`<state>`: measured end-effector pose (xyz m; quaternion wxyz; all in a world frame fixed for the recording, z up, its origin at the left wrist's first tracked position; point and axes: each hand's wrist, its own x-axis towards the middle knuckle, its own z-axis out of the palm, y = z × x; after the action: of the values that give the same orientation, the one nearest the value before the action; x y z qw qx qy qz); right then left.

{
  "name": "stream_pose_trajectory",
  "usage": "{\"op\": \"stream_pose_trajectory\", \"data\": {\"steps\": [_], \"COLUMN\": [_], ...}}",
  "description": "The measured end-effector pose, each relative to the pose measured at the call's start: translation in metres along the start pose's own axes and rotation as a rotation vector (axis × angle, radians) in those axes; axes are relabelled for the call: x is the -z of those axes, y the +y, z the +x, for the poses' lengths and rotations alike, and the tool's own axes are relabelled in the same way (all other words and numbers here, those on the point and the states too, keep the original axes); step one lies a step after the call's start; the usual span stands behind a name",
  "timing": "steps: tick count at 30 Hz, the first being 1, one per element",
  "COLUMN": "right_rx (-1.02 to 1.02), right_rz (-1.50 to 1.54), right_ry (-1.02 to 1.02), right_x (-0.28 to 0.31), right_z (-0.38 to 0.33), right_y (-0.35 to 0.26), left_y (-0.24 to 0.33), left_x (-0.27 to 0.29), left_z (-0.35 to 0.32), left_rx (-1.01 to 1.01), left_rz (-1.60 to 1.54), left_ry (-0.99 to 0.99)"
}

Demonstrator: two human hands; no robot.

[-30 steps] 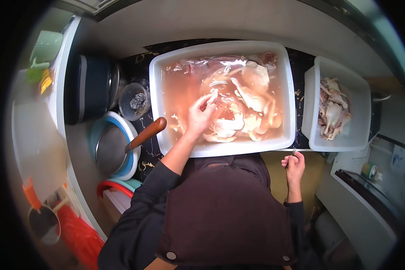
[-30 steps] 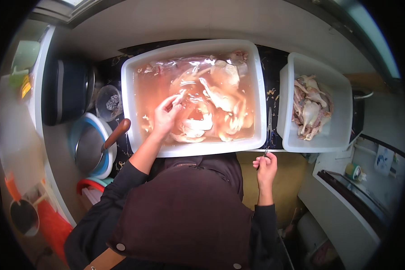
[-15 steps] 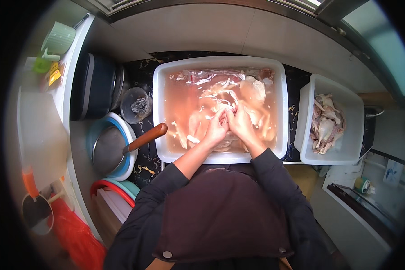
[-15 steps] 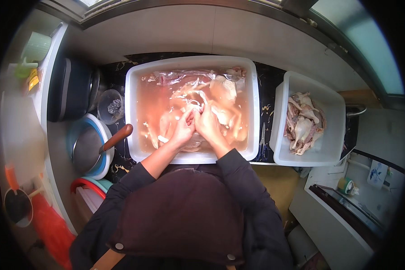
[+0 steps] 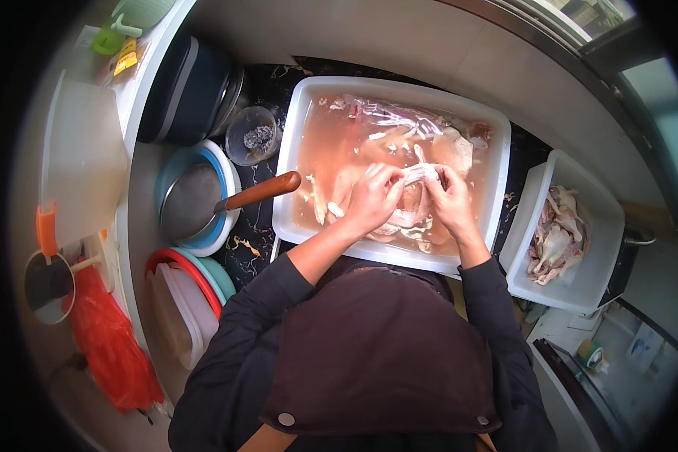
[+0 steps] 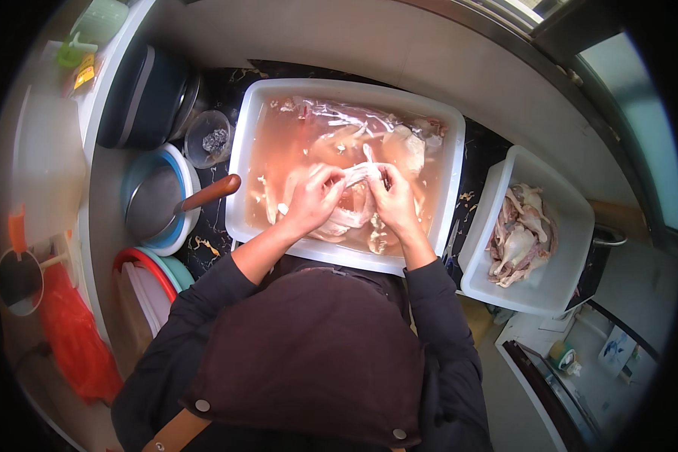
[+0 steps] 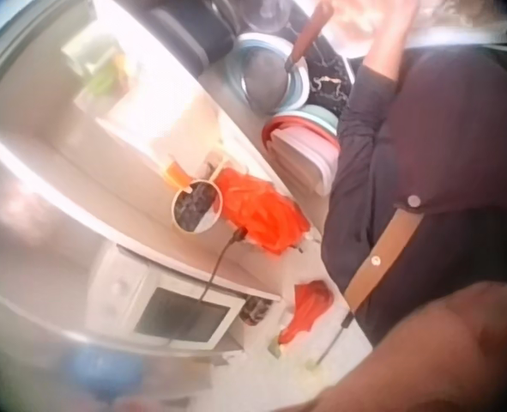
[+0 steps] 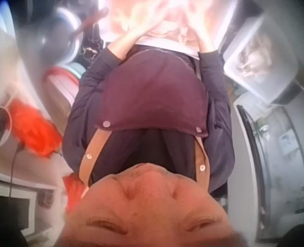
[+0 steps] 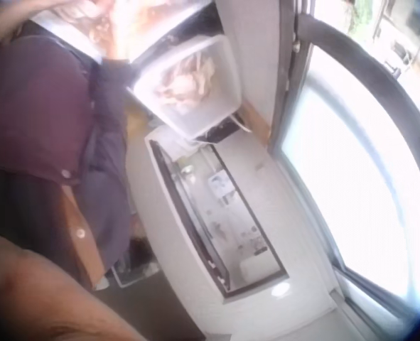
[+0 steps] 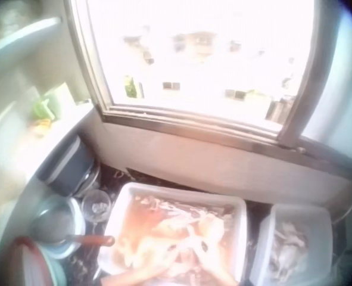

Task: The person uses kitchen shears to cut raw chicken pieces in a white plastic tub filled with water. They trim the meat and separate parts, occasionally moving pieces to a second tub on the right. The person also uses their hands to pull apart small sections of the chicken.

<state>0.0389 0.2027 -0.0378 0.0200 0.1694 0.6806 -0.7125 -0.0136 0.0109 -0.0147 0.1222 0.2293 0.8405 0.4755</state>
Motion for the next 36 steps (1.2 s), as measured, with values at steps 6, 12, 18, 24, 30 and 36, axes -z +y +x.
{"op": "stream_pose_trajectory", "data": {"steps": [6, 12, 18, 24, 30, 36], "right_rx": [0.068, 0.106, 0.250, 0.240, 0.337, 0.332], "right_rz": [0.019, 0.005, -0.142, -0.127, -0.279, -0.230], "right_ry": [-0.021, -0.018, 0.033, 0.019, 0.045, 0.067], "right_x": [-0.006, -0.014, -0.028, -0.031, -0.032, -0.037], "right_z": [-0.012, -0.016, -0.025, -0.036, -0.044, -0.050], "right_y": [-0.025, -0.039, -0.063, -0.079, -0.079, -0.080], "left_y": [0.006, 0.017, 0.043, 0.042, 0.046, 0.044], "left_x": [0.005, 0.010, 0.029, 0.033, 0.037, 0.038], "left_z": [0.026, 0.022, 0.024, 0.016, 0.013, 0.007], "left_rx": [-0.016, 0.196, 0.130, 0.113, 0.083, 0.084], "left_rz": [-0.199, -0.597, -0.550, -0.704, -0.568, -0.640], "left_ry": [-0.104, -0.178, -0.143, -0.109, -0.156, -0.192]}}
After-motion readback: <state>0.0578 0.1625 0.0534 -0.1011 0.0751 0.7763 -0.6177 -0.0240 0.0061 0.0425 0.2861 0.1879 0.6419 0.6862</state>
